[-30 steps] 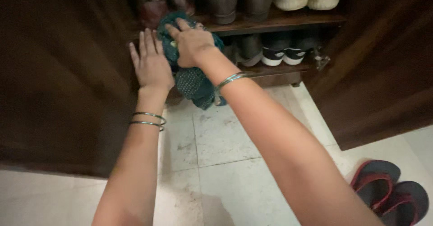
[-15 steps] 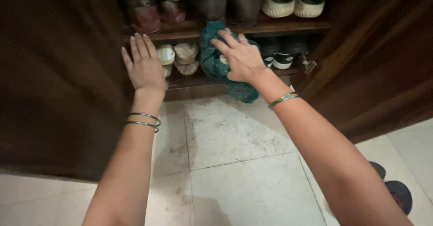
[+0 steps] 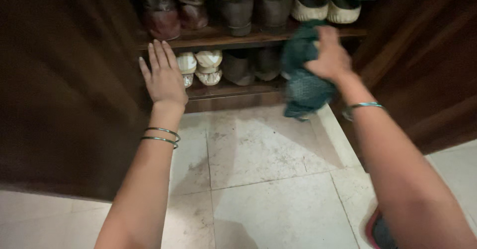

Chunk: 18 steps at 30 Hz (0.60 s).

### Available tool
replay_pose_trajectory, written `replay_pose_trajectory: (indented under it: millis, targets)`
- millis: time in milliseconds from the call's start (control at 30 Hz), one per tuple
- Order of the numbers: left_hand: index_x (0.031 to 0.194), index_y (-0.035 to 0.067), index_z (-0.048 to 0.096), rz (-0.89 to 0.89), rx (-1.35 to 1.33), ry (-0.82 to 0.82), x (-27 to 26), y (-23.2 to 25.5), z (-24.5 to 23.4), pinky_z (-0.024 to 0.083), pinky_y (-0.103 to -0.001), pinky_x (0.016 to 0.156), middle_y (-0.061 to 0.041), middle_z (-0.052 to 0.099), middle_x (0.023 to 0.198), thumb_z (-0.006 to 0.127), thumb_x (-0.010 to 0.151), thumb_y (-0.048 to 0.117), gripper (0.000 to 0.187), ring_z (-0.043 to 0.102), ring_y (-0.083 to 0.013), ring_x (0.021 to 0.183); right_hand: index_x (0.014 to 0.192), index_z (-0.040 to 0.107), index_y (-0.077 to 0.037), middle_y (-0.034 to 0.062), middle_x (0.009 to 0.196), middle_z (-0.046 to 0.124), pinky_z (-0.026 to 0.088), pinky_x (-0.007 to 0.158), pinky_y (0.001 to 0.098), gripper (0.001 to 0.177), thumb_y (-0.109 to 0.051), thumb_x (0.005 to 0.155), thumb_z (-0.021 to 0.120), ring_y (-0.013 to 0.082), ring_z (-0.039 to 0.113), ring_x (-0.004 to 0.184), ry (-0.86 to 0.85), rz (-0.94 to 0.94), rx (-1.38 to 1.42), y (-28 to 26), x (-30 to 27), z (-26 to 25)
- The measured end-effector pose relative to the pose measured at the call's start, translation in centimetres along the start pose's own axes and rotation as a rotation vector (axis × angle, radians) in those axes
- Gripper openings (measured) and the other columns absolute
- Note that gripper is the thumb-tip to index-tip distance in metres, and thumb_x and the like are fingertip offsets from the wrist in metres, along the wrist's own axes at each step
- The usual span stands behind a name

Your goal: The person sits on the floor and organizes various shoes into a wooden shoe cabinet. They pick up pairs of sneakers, flats, and boots from the floor and place them on the shelves, arranging them neatly.

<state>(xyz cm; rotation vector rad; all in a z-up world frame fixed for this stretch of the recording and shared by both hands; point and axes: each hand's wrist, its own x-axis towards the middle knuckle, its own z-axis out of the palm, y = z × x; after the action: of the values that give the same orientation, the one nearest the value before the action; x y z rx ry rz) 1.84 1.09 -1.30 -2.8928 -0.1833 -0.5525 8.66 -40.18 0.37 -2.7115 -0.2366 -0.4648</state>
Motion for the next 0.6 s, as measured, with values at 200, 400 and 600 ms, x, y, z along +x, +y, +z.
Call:
replay_pose_trajectory:
  millis: [200, 400, 600]
  targets:
    - [0.161, -0.005, 0.014, -0.008, 0.059, 0.019, 0.2, 0.2, 1.2, 0.019, -0.052, 0.122, -0.021, 0.018, 0.168, 0.082, 0.074, 0.017, 0.112, 0.016, -0.0338, 0.155, 0.148, 0.057, -0.008, 0.0253, 0.141, 0.061, 0.048, 0.111, 0.0491, 0.076, -0.042, 0.082, 0.077, 0.0451, 0.060, 0.131, -0.114, 0.623, -0.099, 6.1, -1.7, -4.8]
    - [0.164, -0.003, 0.019, 0.005, 0.017, 0.272, 0.4, 0.0, 3.8, 0.025, -0.054, 0.123, -0.017, 0.022, 0.170, 0.071, 0.097, 0.018, 0.088, 0.020, -0.0316, 0.158, 0.136, 0.056, -0.007, 0.0197, 0.132, 0.057, 0.051, 0.098, 0.0521, 0.068, -0.017, 0.074, 0.082, 0.0449, 0.058, 0.118, 0.619, -0.134, -0.110, -1.4, -3.7, -7.9]
    - [0.161, -0.003, 0.017, -0.012, -0.019, 0.029, 0.0, 0.2, 1.4, 0.025, -0.052, 0.122, -0.018, 0.023, 0.166, 0.079, 0.081, 0.036, 0.109, 0.021, -0.0319, 0.154, 0.097, 0.069, -0.005, 0.0202, 0.097, 0.068, 0.054, 0.080, 0.0512, 0.033, -0.019, 0.068, 0.077, 0.0437, 0.065, 0.095, 0.709, -0.284, -0.170, -8.9, 7.1, -10.1]
